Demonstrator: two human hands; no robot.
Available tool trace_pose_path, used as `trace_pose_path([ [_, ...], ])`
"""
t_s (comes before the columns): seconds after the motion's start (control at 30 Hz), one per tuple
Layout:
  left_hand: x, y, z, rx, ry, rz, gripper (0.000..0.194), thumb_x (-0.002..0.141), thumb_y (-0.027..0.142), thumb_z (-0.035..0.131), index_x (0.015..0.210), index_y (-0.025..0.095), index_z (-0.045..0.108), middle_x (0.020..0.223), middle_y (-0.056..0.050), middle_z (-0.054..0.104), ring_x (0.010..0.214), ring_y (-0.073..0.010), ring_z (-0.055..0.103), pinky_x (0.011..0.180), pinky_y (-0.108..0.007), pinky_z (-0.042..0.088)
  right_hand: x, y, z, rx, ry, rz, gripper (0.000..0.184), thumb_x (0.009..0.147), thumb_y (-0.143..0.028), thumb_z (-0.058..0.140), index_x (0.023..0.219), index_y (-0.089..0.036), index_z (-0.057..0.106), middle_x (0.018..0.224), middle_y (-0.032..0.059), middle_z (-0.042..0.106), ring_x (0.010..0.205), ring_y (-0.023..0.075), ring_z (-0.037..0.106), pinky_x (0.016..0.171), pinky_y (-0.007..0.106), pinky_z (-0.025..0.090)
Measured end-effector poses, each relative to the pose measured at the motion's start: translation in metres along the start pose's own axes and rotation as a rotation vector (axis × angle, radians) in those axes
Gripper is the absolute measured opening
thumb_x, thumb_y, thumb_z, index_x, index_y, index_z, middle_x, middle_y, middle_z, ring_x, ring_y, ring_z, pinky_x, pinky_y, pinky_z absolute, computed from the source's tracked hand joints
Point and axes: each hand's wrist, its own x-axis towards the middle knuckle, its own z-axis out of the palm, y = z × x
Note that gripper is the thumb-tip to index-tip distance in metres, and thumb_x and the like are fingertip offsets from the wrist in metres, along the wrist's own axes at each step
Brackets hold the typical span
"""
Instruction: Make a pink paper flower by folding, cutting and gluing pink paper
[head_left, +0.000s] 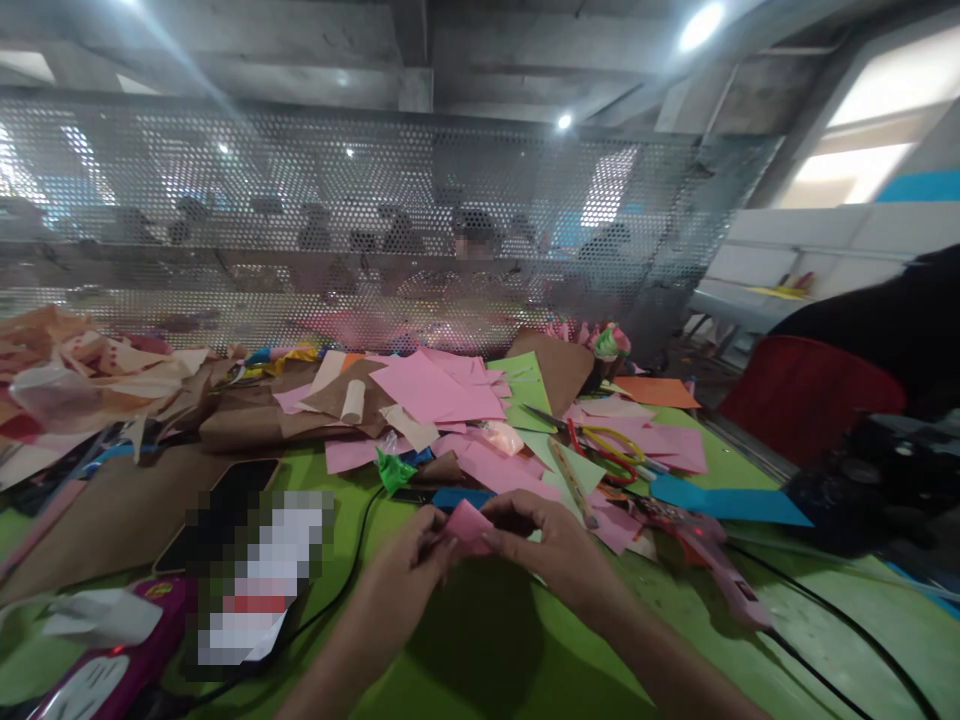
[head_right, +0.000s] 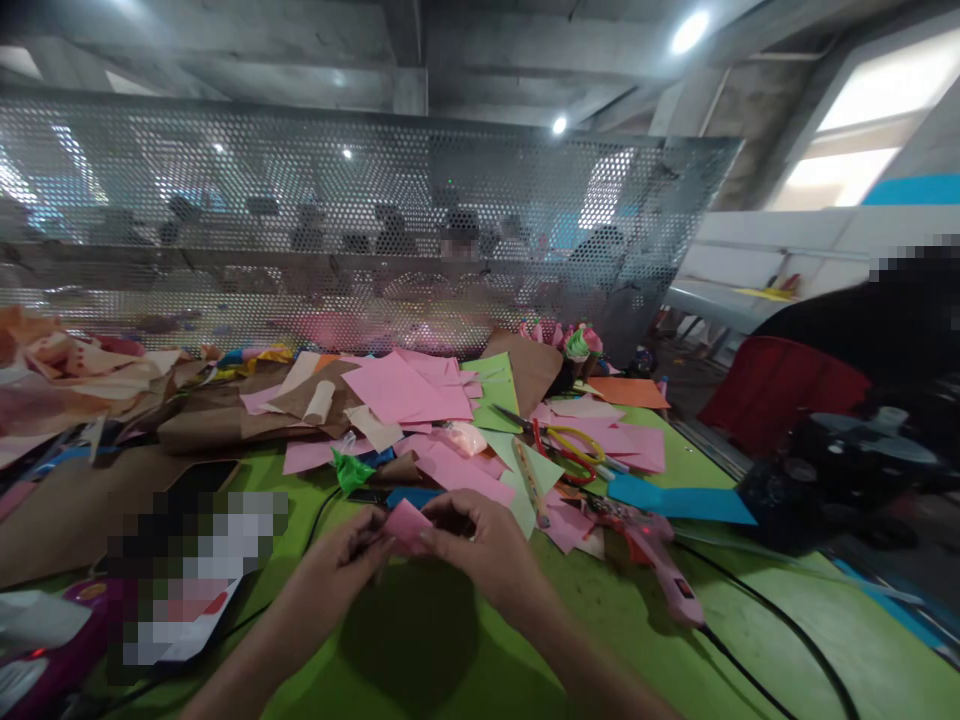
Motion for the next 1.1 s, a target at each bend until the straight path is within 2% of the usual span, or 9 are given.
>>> trace_pose_path([
  [0.13, 0.000, 0.004, -0.001, 0.006, -0.021, -0.057, 0.016, 0.086, 0.033, 0.057, 0.080, 0.018, 0.059, 0.061, 0.003, 0.055, 0.055, -0.0118, 0.046, 0.051, -0.023, 0.034, -0.001, 0.000, 0.000, 0.009, -0.001, 0.060, 0.020, 0.073, -0.036, 0.072, 0.070, -0.017, 0.067, 0.065, 0.0004, 0.064, 0.063, 0.0163, 0.053, 0.058, 0.026, 0.037],
  [0.23, 0.002, 0.009, -0.004, -0.126, 0.057, -0.115, 0.020, 0.082, 0.037, 0.062, 0.078, 0.018, 0.058, 0.061, 0.002, 0.060, 0.048, -0.0101, 0.048, 0.047, -0.021, 0.035, 0.000, 0.004, 0.001, 0.120, -0.034, 0.124, 0.019, 0.069, -0.033, 0.072, 0.073, -0.016, 0.065, 0.065, -0.0004, 0.062, 0.059, 0.0146, 0.050, 0.055, 0.025, 0.034],
  [0.33, 0.003, 0.011, -0.005, -0.215, 0.135, -0.108, 0.024, 0.080, 0.039, 0.066, 0.076, 0.017, 0.059, 0.060, 0.002, 0.062, 0.046, -0.0090, 0.050, 0.047, -0.021, 0.037, 0.002, 0.009, 0.001, 0.218, -0.084, 0.155, 0.022, 0.067, -0.034, 0.075, 0.074, -0.016, 0.064, 0.065, -0.0007, 0.061, 0.059, 0.0139, 0.050, 0.055, 0.025, 0.034],
  [0.43, 0.003, 0.013, -0.002, -0.324, 0.195, -0.096, 0.028, 0.079, 0.043, 0.068, 0.087, 0.017, 0.063, 0.063, 0.002, 0.063, 0.050, -0.0090, 0.051, 0.049, -0.020, 0.039, 0.003, 0.010, 0.003, 0.271, -0.045, 0.150, 0.027, 0.065, -0.038, 0.078, 0.069, -0.017, 0.060, 0.061, -0.0026, 0.057, 0.056, 0.0124, 0.048, 0.053, 0.024, 0.032],
  [0.53, 0.004, 0.013, 0.004, -0.388, 0.124, -0.095, 0.036, 0.075, 0.046, 0.073, 0.095, 0.017, 0.066, 0.072, 0.000, 0.066, 0.057, -0.0106, 0.053, 0.054, -0.021, 0.041, 0.003, 0.008, 0.006, 0.322, -0.003, 0.119, 0.032, 0.066, -0.041, 0.079, 0.066, -0.017, 0.058, 0.060, -0.0026, 0.057, 0.057, 0.0128, 0.049, 0.054, 0.025, 0.034],
  [0.63, 0.005, 0.010, 0.008, -0.377, 0.055, -0.100, 0.037, 0.074, 0.048, 0.073, 0.094, 0.016, 0.070, 0.074, -0.003, 0.069, 0.066, -0.0152, 0.058, 0.063, -0.025, 0.044, 0.001, 0.009, 0.010, 0.381, -0.021, 0.119, 0.032, 0.068, -0.043, 0.079, 0.071, -0.017, 0.060, 0.064, -0.0004, 0.061, 0.061, 0.0143, 0.052, 0.059, 0.026, 0.038],
  [0.77, 0.007, 0.004, 0.008, -0.321, 0.067, -0.086, 0.031, 0.077, 0.045, 0.069, 0.089, 0.017, 0.072, 0.076, -0.004, 0.070, 0.075, -0.0205, 0.061, 0.070, -0.029, 0.045, -0.001, 0.014, 0.014, 0.419, -0.088, 0.130, 0.035, 0.066, -0.043, 0.081, 0.081, -0.016, 0.064, 0.073, 0.0021, 0.065, 0.068, 0.0170, 0.057, 0.064, 0.028, 0.041],
  [0.87, 0.006, 0.000, 0.007, -0.183, 0.080, -0.047, 0.024, 0.082, 0.039, 0.063, 0.086, 0.017, 0.071, 0.078, -0.003, 0.070, 0.077, -0.0213, 0.061, 0.069, -0.029, 0.044, -0.002, 0.015, 0.014, 0.353, -0.155, 0.136, 0.035, 0.066, -0.042, 0.080, 0.082, -0.016, 0.065, 0.074, 0.0017, 0.065, 0.068, 0.0173, 0.056, 0.062, 0.027, 0.040],
  [1.1, 0.001, -0.003, 0.007, 0.184, 0.048, 0.069, 0.019, 0.089, 0.028, 0.052, 0.084, 0.019, 0.067, 0.085, -0.006, 0.071, 0.080, -0.0235, 0.062, 0.068, -0.029, 0.040, -0.001, 0.004, 0.012, 0.140, -0.030, 0.068, 0.033, 0.075, -0.049, 0.072, 0.074, -0.018, 0.061, 0.070, 0.0004, 0.061, 0.068, 0.0163, 0.053, 0.061, 0.026, 0.038],
])
